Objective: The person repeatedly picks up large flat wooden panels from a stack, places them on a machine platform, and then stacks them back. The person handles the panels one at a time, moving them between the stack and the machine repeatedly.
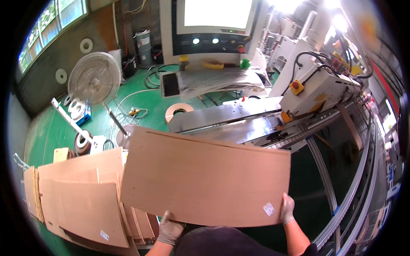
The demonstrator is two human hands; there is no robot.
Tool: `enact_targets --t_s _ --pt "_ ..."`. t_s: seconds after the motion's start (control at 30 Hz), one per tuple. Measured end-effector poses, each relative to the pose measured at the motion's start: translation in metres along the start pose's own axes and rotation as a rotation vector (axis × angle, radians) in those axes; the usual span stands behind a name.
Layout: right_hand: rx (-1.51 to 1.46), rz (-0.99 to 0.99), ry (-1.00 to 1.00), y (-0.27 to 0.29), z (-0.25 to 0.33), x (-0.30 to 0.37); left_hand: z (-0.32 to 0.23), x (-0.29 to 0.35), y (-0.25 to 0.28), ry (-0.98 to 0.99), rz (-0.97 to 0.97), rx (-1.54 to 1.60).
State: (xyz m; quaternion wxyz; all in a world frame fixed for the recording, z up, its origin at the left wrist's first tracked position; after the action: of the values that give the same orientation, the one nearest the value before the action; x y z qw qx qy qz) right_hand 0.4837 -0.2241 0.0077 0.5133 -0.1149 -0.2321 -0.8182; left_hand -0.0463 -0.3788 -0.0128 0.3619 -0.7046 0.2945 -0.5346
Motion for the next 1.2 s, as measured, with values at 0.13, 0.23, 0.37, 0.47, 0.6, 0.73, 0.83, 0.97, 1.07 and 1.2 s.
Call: enact_targets --t_s 0.13,0.23,0.37,0.47,0.6,0.73,0.83,0.97,1.07,1.2 --pt "-0.392 -0.183 -0.124 0.088 -0.114 0.05 0.044 -0.037 -0.047 0.238 0.161 -0.24" --pt "-0.53 -0.296 -0.24 0.129 -0.188 0.098 0.078 -0.073 -0.072 0.359 0.285 -0.47" --pt "-0.734 -0.391 -0.35 0.14 -0.255 0.16 0.125 -0.113 -0.089 0.571 0.366 -0.59" --pt "-0.793 -0.453 -0.378 0.138 -0.273 0.188 0.157 -0.138 -0.1 0.56 0.395 -0.737" --pt "-0.853 -0.448 -0.37 0.134 -0.272 0.204 0.179 -0.154 -0.118 0.531 0.506 -0.768" --pt "-0.857 -0.429 -0.41 0.131 -0.251 0.19 0.183 -0.166 -0.137 0.492 0.618 -0.843" --pt "-0.837 -0.486 -0.469 0.125 -0.219 0.169 0.186 -0.179 -0.144 0.39 0.603 -1.03" --pt "-0.726 -0.64 -0.627 0.115 -0.16 0.15 0.212 -0.191 -0.145 0.342 0.602 -1.026" --pt "-0.656 -0.734 -0.719 0.114 -0.118 0.141 0.235 -0.198 -0.145 0.356 0.558 -1.061" --pt "-0.662 -0.753 -0.747 0.127 -0.078 0.119 0.273 -0.207 -0.16 0.275 0.616 -1.115"
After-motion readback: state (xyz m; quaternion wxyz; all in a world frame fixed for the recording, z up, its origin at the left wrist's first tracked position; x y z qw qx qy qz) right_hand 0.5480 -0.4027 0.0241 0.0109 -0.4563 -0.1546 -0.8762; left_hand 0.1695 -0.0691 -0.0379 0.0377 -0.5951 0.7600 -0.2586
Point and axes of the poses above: each hand's wrist, its own x-axis away from the middle knuckle, its own y-axis out of the back of the hand, z = x × y, the point moved 2 cm from there along -x, towards the middle knuckle, and after that the axes turned 13 degrees about -y, right-handed, at the moved point
